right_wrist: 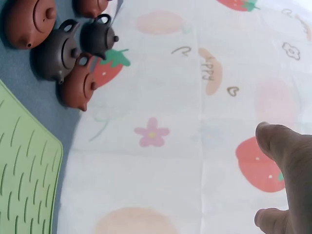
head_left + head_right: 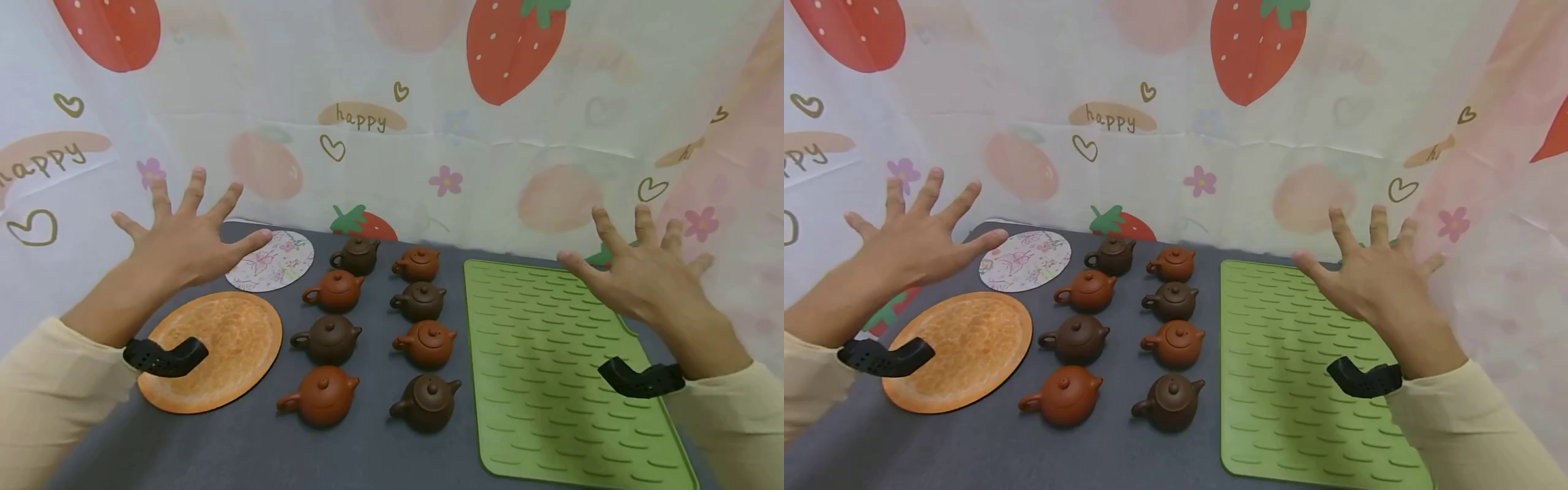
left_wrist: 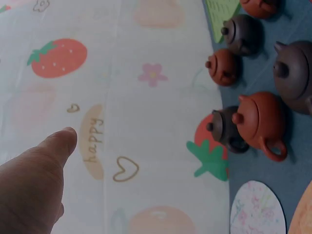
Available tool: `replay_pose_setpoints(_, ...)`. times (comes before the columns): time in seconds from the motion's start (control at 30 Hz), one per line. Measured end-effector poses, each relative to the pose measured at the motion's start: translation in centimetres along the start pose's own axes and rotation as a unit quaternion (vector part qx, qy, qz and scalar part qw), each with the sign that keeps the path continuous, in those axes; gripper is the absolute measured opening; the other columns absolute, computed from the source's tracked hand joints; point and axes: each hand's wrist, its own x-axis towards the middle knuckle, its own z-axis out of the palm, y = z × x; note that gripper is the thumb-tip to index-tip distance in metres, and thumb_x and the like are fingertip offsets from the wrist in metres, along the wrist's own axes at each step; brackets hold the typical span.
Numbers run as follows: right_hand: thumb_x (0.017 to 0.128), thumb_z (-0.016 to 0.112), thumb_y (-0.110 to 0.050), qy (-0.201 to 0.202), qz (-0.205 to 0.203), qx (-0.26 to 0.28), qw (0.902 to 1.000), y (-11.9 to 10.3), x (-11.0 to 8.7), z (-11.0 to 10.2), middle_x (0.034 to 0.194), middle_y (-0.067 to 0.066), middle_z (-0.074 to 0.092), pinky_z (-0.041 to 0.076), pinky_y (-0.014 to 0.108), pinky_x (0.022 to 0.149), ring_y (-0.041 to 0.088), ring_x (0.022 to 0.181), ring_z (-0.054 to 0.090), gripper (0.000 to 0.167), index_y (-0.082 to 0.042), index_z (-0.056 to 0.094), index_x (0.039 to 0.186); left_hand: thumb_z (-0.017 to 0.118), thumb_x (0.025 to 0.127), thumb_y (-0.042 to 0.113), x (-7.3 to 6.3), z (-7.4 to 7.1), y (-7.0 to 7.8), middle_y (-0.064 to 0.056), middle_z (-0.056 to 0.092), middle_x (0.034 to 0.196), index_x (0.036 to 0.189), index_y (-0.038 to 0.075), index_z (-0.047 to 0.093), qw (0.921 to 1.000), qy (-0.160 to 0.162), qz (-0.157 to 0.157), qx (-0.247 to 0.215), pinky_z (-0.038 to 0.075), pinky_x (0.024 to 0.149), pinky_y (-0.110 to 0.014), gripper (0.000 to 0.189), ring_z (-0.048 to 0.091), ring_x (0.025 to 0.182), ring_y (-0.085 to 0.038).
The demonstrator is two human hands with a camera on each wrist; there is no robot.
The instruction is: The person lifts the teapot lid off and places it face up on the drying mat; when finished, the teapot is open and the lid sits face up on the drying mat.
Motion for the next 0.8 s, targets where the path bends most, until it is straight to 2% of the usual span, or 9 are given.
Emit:
replay_pose_setpoints(0.3,0.090,0.032,-0.074,0.014,-0.031,-0.001,0.9994,-1.1,-0.7,0.1,0.153,0.028,-0.016,-0.006,0.084,0.080,0.058,0.129,-0.021,0.086,-0.031,-0.006,0.155,0.028,0.083,0.083,-0.7,0.5,1.4,-0.018,-0.016,0.157,0.157,0.027,0.010,0.9995,0.018,0.026,-0.002,-0.018,0.075,-0.082,0.095,-0.032,0.131,-0.047)
replay_pose_setpoints(0.6,0.091,0.035,-0.072,0.031,-0.042,0.005,0.9986,-1.6,-1.4,0.4,0.154,0.026,-0.016,-0.003,0.084,0.083,0.059,0.131,-0.017,0.085,-0.031,-0.002,0.155,0.029,0.082,0.083,-1.6,1.2,2.5,-0.014,-0.018,0.158,0.157,0.027,0.012,0.9986,0.036,0.039,-0.004,-0.018,0.078,-0.081,0.094,-0.030,0.133,-0.046)
replay_pose_setpoints(0.8,0.091,0.036,-0.071,0.037,-0.052,-0.001,0.9980,-1.8,-1.7,0.8,0.155,0.027,-0.013,0.000,0.083,0.084,0.060,0.132,-0.014,0.085,-0.031,-0.002,0.155,0.031,0.083,0.082,-2.3,1.7,3.0,-0.014,-0.013,0.159,0.156,0.028,0.015,0.9975,0.049,0.050,-0.009,-0.017,0.079,-0.081,0.093,-0.028,0.134,-0.045)
